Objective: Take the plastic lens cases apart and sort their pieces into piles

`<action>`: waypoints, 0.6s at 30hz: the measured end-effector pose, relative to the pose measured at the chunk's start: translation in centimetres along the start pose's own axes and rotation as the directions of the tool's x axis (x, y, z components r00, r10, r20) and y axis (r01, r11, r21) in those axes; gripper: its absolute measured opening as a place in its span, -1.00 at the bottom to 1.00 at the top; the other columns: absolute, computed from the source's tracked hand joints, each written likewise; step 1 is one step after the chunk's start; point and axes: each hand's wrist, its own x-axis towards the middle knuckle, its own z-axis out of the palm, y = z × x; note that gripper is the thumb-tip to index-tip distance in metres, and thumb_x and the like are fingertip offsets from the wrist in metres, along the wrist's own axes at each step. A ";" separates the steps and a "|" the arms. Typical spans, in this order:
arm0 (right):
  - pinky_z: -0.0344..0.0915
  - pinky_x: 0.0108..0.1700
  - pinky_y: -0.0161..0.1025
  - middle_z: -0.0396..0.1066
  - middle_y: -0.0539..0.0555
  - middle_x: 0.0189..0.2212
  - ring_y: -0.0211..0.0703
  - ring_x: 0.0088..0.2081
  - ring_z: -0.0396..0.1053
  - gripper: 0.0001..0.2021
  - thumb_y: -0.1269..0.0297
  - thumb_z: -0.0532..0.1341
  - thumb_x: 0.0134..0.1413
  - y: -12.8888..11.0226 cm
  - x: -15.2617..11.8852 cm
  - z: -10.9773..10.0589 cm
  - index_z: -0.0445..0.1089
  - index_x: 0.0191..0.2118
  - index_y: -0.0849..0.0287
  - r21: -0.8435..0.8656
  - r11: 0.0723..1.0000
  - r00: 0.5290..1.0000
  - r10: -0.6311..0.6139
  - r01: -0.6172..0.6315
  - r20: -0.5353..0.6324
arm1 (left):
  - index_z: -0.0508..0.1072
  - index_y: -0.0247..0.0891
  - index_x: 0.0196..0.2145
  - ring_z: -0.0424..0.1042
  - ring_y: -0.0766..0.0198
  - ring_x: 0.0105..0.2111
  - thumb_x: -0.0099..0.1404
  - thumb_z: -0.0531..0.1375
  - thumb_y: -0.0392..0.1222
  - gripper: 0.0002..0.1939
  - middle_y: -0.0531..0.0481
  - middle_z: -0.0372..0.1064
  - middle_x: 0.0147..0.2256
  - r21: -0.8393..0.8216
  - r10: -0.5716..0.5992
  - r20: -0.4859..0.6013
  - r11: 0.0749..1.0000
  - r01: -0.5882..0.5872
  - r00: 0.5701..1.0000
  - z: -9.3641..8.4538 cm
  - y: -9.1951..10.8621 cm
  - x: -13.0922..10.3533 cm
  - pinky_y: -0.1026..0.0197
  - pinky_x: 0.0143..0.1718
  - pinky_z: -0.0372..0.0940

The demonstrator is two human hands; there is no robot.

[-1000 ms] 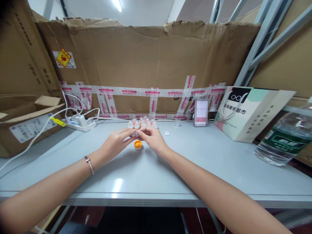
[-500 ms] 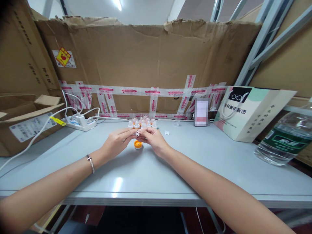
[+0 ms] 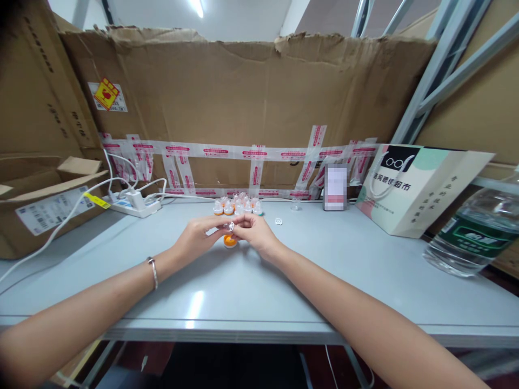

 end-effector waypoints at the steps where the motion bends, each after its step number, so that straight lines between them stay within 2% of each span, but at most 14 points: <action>1: 0.33 -0.34 -0.32 0.41 -0.03 -0.55 -0.34 -0.50 0.36 -0.77 0.26 0.32 -0.31 0.1 0.0 0.0 0.34 -0.44 0.23 -0.002 1.000 1.000 0.010 -0.010 0.011 | 0.46 -0.18 -0.20 0.45 0.27 -0.30 0.20 0.13 -0.26 -0.80 -0.01 0.48 -0.26 -0.021 -0.025 -0.002 0.999 0.025 1.000 0.1 0.0 0.0 0.23 -0.23 0.34; 3: 0.31 -0.36 -0.33 0.39 -0.04 -0.56 -0.35 -0.52 0.34 -0.80 0.26 0.29 -0.27 0.2 0.1 -0.1 0.32 -0.46 0.23 -0.025 1.000 1.000 -0.005 0.005 0.011 | 0.47 -0.20 -0.23 0.45 0.28 -0.34 0.17 0.16 -0.24 -0.81 0.00 0.48 -0.31 -0.082 -0.101 -0.024 0.992 0.098 0.995 0.3 0.2 0.0 0.25 -0.26 0.34; 5: 0.30 -0.35 -0.32 0.39 -0.03 -0.54 -0.34 -0.49 0.34 -0.86 0.28 0.25 -0.22 0.2 0.1 -0.3 0.31 -0.48 0.22 -0.137 0.985 0.994 -0.104 0.101 -0.016 | 0.48 -0.25 -0.29 0.45 0.28 -0.38 0.16 0.17 -0.22 -0.84 0.01 0.48 -0.36 -0.156 -0.195 -0.056 0.970 0.184 0.979 0.3 0.3 0.2 0.27 -0.30 0.35; 7: 0.29 -0.31 -0.30 0.40 0.00 -0.49 -0.30 -0.45 0.35 -0.92 0.32 0.21 -0.19 -0.1 0.3 -0.9 0.33 -0.48 0.21 -0.316 0.920 0.967 -0.252 0.231 -0.027 | 0.47 -0.30 -0.36 0.44 0.28 -0.40 0.16 0.16 -0.18 -0.84 0.01 0.47 -0.41 -0.208 -0.273 -0.102 0.946 0.248 0.957 0.0 0.2 0.4 0.27 -0.31 0.35; 9: 0.28 -0.29 -0.29 0.41 0.02 -0.46 -0.28 -0.42 0.35 -0.94 0.35 0.19 -0.18 -0.6 0.6 -2.1 0.34 -0.47 0.21 -0.443 0.849 0.939 -0.341 0.287 -0.045 | 0.46 -0.32 -0.38 0.42 0.28 -0.37 0.17 0.15 -0.14 -0.81 0.00 0.45 -0.40 -0.229 -0.303 -0.161 0.937 0.263 0.939 -0.4 0.0 0.6 0.25 -0.27 0.34; 12: 0.29 -0.31 -0.29 0.42 0.03 -0.48 -0.25 -0.42 0.37 -0.91 0.34 0.20 -0.17 -1.5 1.3 -5.2 0.37 -0.45 0.22 -0.500 0.844 0.945 -0.297 0.193 -0.136 | 0.44 -0.32 -0.30 0.41 0.27 -0.32 0.16 0.16 -0.10 -0.77 -0.02 0.44 -0.34 -0.242 -0.309 -0.208 0.936 0.257 0.928 -1.0 -0.5 0.8 0.22 -0.20 0.33; 15: 0.29 -0.36 -0.30 0.41 0.04 -0.57 -0.24 -0.48 0.38 -0.93 0.38 0.23 -0.20 -1.9 2.0 -8.7 0.41 -0.47 0.24 -0.592 0.806 0.963 -0.157 -0.003 -0.217 | 0.43 -0.30 -0.22 0.41 0.28 -0.31 0.16 0.16 -0.10 -0.73 -0.04 0.44 -0.31 -0.244 -0.306 -0.226 0.937 0.251 0.925 -1.3 -0.6 0.7 0.23 -0.20 0.33; 18: 0.28 -0.43 -0.32 0.40 0.05 -0.61 -0.24 -0.54 0.36 -0.97 0.46 0.26 -0.26 -1.3 2.4 -10.9 0.43 -0.54 0.25 -0.671 0.727 0.981 0.017 -0.145 -0.193 | 0.42 -0.28 -0.21 0.40 0.32 -0.34 0.17 0.16 -0.10 -0.73 -0.03 0.43 -0.32 -0.211 -0.261 -0.280 0.956 0.205 0.924 -1.5 -0.3 0.6 0.27 -0.24 0.33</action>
